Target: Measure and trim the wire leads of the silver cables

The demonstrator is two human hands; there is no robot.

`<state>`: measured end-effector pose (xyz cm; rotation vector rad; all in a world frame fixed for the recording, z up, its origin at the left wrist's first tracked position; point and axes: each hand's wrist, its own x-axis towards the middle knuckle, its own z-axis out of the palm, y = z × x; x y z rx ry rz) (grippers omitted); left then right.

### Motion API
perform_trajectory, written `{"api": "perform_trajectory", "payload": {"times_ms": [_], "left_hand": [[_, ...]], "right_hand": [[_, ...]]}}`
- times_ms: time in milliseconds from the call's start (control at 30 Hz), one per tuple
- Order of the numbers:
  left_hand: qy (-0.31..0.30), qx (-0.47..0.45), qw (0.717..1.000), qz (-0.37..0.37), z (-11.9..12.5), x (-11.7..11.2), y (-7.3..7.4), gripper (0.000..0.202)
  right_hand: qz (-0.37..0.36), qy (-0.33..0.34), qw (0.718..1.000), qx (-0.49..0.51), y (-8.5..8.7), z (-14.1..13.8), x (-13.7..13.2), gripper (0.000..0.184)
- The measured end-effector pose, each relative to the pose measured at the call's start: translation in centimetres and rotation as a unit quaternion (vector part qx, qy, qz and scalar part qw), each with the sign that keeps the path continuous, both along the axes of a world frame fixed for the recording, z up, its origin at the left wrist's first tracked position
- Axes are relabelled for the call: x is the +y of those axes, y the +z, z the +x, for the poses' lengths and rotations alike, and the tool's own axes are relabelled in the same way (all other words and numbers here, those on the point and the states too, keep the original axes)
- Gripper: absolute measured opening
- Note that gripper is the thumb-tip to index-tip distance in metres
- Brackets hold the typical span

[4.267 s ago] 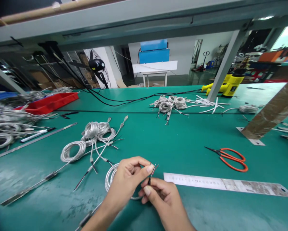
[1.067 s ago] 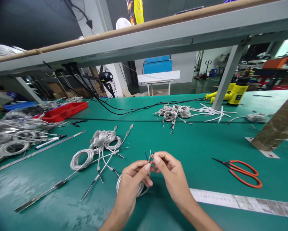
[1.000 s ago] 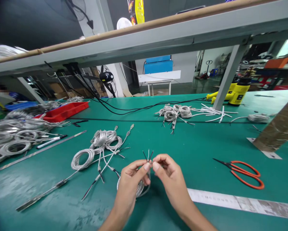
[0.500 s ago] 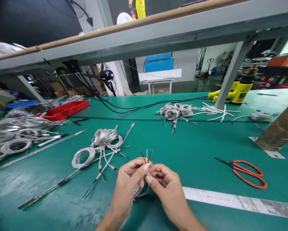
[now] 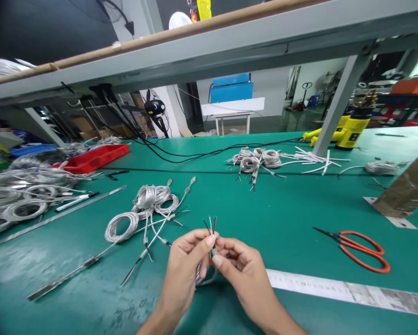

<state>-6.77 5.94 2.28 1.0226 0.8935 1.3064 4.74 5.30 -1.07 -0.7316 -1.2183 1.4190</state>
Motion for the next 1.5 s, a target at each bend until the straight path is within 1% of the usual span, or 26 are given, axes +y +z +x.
{"api": "perform_trajectory", "payload": {"times_ms": [200,333,533,867,1000,1067,1233,1500], "left_hand": [[0.017,0.010,1.000,0.001,0.0,-0.1,0.2,0.012],[0.013,0.004,1.000,0.002,-0.2,-0.2,0.4,0.012],[0.008,-0.016,1.000,0.002,-0.3,-0.6,0.5,0.010],[0.000,-0.034,0.999,-0.001,-0.4,-0.5,0.9,0.011],[0.004,-0.036,0.999,0.002,-0.4,-0.7,1.1,0.010],[0.009,-0.041,0.999,0.006,-0.4,-0.8,1.2,0.010],[0.015,-0.043,0.999,0.006,-0.3,-0.9,1.4,0.010],[0.000,-0.067,0.998,0.004,-0.4,-1.0,1.6,0.010]], "right_hand": [[0.037,-0.007,0.998,-0.045,0.3,0.1,-0.3,0.015],[0.042,-0.008,0.997,-0.059,0.3,0.1,-0.3,0.013],[0.039,-0.012,0.995,-0.088,0.4,0.1,-0.3,0.006],[0.031,0.015,0.998,-0.060,0.6,-0.1,-1.0,0.003],[0.030,0.010,0.999,-0.044,0.4,-0.1,-1.1,0.015],[0.029,0.011,0.999,-0.041,0.3,-0.2,-1.2,0.018],[0.034,0.010,0.998,-0.058,0.1,-0.4,-1.3,0.007],[0.034,0.017,0.997,-0.061,0.1,-0.6,-1.3,0.007]]}}
